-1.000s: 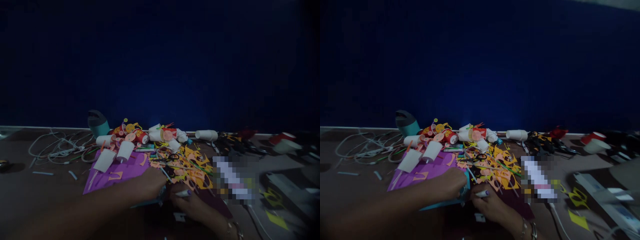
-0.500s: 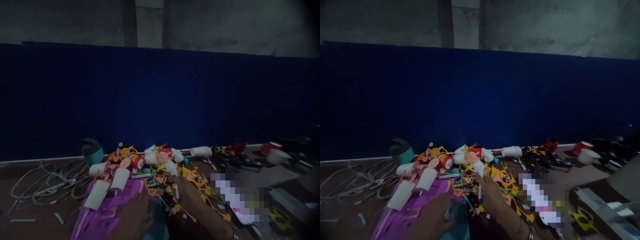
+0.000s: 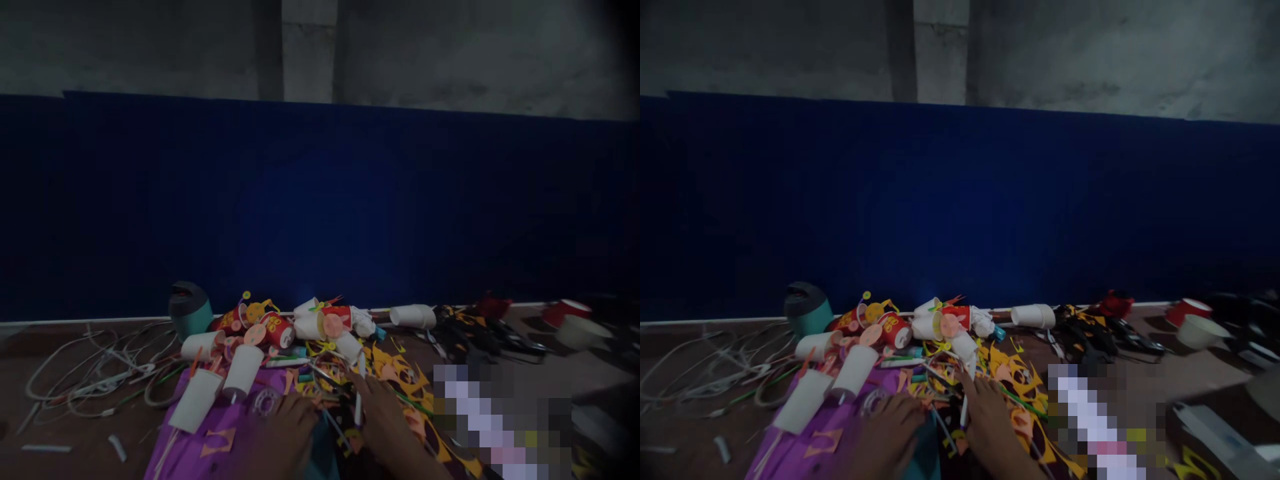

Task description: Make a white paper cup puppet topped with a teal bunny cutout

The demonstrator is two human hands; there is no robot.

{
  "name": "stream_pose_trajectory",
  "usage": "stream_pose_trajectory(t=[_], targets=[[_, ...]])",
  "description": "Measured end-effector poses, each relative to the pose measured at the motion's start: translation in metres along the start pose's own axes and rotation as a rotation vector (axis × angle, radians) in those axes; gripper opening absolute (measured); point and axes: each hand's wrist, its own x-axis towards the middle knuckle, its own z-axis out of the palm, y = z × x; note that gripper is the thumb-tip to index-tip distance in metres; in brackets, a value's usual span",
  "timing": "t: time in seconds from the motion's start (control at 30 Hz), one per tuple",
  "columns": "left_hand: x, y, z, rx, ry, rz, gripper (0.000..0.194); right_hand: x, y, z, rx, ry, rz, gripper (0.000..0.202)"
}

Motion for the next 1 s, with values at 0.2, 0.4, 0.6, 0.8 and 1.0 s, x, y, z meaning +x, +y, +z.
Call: stream_pose_trajectory(t=[0.2, 0.4, 0.6, 0.8, 1.0], targets=[[-0.001, -0.006, 0.016, 0.13, 0.139, 0.245, 0.027, -0.003, 0.007, -0.004, 0.08, 0.004, -0.039, 0.068], [0.0, -0.012, 0.011, 0.188, 0.097, 0.313, 0.03, -0.002, 0.007, -0.008, 0.074, -0.056, -0.043, 0.075], [-0.001, -0.008, 0.005, 0.158, 0.039, 0.297, 0.029, -0.005, 0.009, -0.018, 0.132, -0.028, -0.01, 0.076], [0.004, -0.011, -0.013, -0.014, 0.131, -0.024, 0.036, -0.003, 0.009, -0.02, 0.032, -0.01, 0.01, 0.068], [0.045, -0.02, -0.019, 0.033, 0.019, -0.244, 0.033, -0.004, 0.003, -0.018, -0.041, -0.052, 0.029, 0.072]])
